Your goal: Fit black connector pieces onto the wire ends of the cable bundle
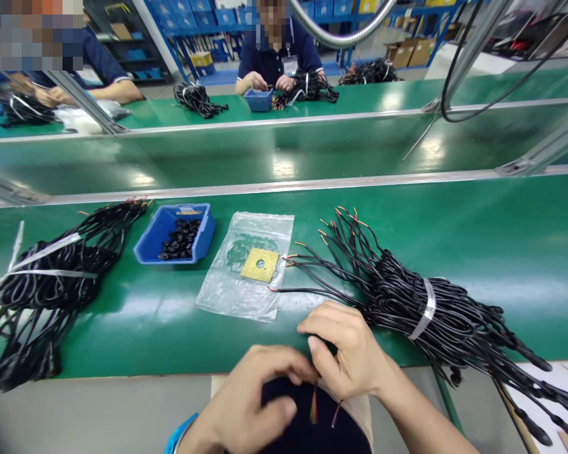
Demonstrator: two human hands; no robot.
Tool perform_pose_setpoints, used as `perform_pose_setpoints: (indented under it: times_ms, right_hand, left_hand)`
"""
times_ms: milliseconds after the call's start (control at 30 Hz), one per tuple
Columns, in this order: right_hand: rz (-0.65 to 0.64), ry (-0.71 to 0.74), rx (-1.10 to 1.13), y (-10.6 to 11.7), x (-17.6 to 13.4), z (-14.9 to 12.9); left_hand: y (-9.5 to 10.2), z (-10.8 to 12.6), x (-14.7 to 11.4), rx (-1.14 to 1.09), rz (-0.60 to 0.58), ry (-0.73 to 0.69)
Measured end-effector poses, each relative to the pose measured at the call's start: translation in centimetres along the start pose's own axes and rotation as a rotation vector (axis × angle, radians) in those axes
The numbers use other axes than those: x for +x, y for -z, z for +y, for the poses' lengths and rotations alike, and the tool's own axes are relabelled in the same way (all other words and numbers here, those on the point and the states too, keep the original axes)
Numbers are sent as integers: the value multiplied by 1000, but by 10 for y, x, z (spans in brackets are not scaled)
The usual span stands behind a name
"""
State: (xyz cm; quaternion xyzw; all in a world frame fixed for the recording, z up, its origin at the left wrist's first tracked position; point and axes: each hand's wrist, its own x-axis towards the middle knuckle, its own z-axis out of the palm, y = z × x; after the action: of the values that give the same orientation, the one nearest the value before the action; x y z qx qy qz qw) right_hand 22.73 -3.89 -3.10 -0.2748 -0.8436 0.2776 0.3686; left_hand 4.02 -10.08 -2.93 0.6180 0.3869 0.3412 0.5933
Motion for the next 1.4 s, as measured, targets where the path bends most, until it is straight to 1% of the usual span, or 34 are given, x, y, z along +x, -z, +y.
perform_pose_setpoints:
  times_ms: [67, 133, 200, 267, 300, 333, 367, 433, 467, 500, 533, 567, 600, 633, 700, 800, 900, 1033, 1133, 1200, 1267, 1333, 1400]
  right_hand:
    - [44, -7, -123, -5, 7, -1]
    - [28, -2, -313, -14, 14, 1]
    - [-43, 0, -485, -22, 19, 5]
    - [-100, 6, -578, -28, 21, 9]
    - [-110, 24, -586, -30, 20, 11]
    - [-106, 51, -574, -30, 19, 13]
    - [-97, 81, -544, -31, 18, 14]
    - [-89, 134, -449, -30, 14, 15]
    - [-89, 154, -399, -29, 12, 15]
    - [-91, 169, -356, -29, 11, 15]
    - [-90, 180, -324, -29, 9, 14]
    - [-91, 186, -302, -29, 8, 14]
    - [-89, 186, -290, -29, 7, 14]
    - [-89, 184, -285, -30, 7, 14]
    - [-95, 170, -282, -31, 7, 15]
    - [-104, 161, -276, -31, 7, 16]
    - [-108, 159, -277, -31, 8, 17]
    - [-102, 164, -283, -31, 8, 16]
    - [-76, 169, -281, -31, 8, 15]
    - [-62, 170, -280, -31, 8, 14]
    - [-51, 163, -277, -31, 8, 14]
    - [-45, 151, -269, -31, 8, 14]
    - [-47, 142, -261, -31, 8, 14]
  left_hand:
    - [-8, 1, -2, 138, -161, 6]
    - [-14, -2, -3, 184, -267, -29]
    - [-12, -2, -5, 205, -312, -66]
    - [3, 4, -10, 230, -284, -89]
    - [15, 9, -12, 261, -230, -98]
    - [30, 16, -14, 311, -144, -109]
    - [48, 23, -15, 384, -22, -114]
    - [92, 37, -14, 578, 303, -73]
    - [115, 42, -10, 693, 496, -32]
    - [139, 46, -5, 835, 617, 39]
    - [162, 49, 1, 1005, 668, 145]
    - [182, 50, 9, 1186, 667, 275]
    - [199, 50, 18, 1248, 670, 331]
    - [212, 49, 26, 1283, 662, 361]
    - [226, 45, 41, 1325, 648, 403]
    - [226, 38, 53, 1340, 648, 435]
    - [223, 34, 56, 1284, 658, 436]
    - [227, 36, 53, 1094, 670, 378]
    - [223, 43, 45, 871, 651, 262]
    - [212, 47, 37, 692, 610, 178]
    - [197, 48, 30, 532, 565, 116]
    - [180, 47, 28, 306, 532, 88]
    - [165, 44, 30, 59, 502, 94]
